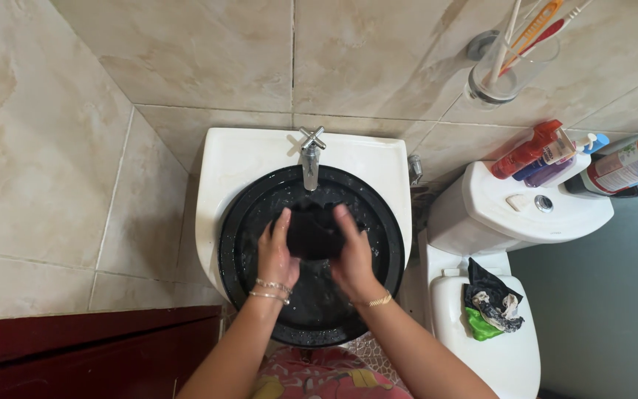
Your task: Hand-washing small items of clothing in a basin inside a bathroom.
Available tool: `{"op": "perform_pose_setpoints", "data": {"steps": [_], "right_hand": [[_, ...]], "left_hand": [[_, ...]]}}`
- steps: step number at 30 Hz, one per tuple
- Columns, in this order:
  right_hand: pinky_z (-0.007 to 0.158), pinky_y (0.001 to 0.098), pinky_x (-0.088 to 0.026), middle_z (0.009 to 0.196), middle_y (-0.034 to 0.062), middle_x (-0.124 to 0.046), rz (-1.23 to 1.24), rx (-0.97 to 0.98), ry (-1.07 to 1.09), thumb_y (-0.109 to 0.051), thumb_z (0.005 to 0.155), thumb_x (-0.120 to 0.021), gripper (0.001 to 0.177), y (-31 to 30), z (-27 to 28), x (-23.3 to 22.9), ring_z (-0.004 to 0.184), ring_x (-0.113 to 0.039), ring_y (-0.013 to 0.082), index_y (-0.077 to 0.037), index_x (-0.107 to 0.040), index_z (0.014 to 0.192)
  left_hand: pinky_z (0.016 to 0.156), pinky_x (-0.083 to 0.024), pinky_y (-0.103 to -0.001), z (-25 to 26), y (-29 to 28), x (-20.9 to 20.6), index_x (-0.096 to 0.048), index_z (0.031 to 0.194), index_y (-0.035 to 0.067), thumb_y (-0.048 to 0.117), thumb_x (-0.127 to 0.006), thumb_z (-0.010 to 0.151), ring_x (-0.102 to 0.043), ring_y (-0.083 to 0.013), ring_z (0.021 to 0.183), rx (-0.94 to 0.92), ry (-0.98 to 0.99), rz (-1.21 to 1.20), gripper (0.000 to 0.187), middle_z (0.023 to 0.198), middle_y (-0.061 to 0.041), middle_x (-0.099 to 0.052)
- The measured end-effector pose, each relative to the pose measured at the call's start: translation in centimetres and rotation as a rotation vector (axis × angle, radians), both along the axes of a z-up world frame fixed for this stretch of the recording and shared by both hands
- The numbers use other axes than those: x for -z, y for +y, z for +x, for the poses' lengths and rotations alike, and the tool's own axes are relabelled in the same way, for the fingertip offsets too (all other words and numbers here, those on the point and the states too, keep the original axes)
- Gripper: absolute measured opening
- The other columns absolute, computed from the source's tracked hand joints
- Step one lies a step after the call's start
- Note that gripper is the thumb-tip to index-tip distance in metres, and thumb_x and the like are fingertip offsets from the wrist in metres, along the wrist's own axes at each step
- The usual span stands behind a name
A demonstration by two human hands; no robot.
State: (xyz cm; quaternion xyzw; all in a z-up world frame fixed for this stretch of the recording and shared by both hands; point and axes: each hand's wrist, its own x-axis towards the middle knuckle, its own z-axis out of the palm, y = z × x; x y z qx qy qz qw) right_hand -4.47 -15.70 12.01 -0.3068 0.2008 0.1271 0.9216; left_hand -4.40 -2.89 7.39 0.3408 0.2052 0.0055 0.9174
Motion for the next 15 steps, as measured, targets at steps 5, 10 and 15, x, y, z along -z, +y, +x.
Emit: {"op": "perform_pose_setpoints", "data": {"steps": [5,10,15], "right_hand": [[0.079,0.0326,-0.051,0.09,0.0069,-0.068,-0.827,-0.074,-0.499,-0.014,0.089,-0.082,0.013,-1.4,-1.3,2.8,0.084,-0.062,0.0193,-0.007,-0.071,0.092],[0.11,0.0413,-0.051,0.102,0.0088,-0.078,-1.117,-0.121,-1.377,-0.001,0.088,-0.076,0.012,-0.4,-0.4,-6.6,0.116,-0.072,0.0279,-0.007,-0.07,0.08],[0.083,0.0415,-0.058,0.095,0.0118,-0.073,-1.166,-0.48,-1.864,-0.012,0.07,-0.087,0.026,-1.0,2.1,-7.0,0.091,-0.07,0.0291,-0.007,-0.062,0.065]], "left_hand": [[0.075,-0.062,-0.035,2.3,0.7,1.6,-0.067,0.107,0.004,0.032,-0.073,0.092,-0.072,-0.02,0.083,0.193,0.068,-0.164,0.033,0.094,-0.007,-0.072],[0.065,-0.057,-0.031,4.8,1.4,-1.5,-0.07,0.103,0.006,0.036,-0.073,0.094,-0.068,-0.0157,0.072,0.733,0.044,-0.205,0.032,0.083,-0.005,-0.071],[0.057,-0.053,-0.025,9.0,0.7,-2.4,-0.077,0.106,0.006,0.03,-0.071,0.096,-0.062,-0.0061,0.068,1.211,-0.113,0.504,0.026,0.086,0.001,-0.073]]}}
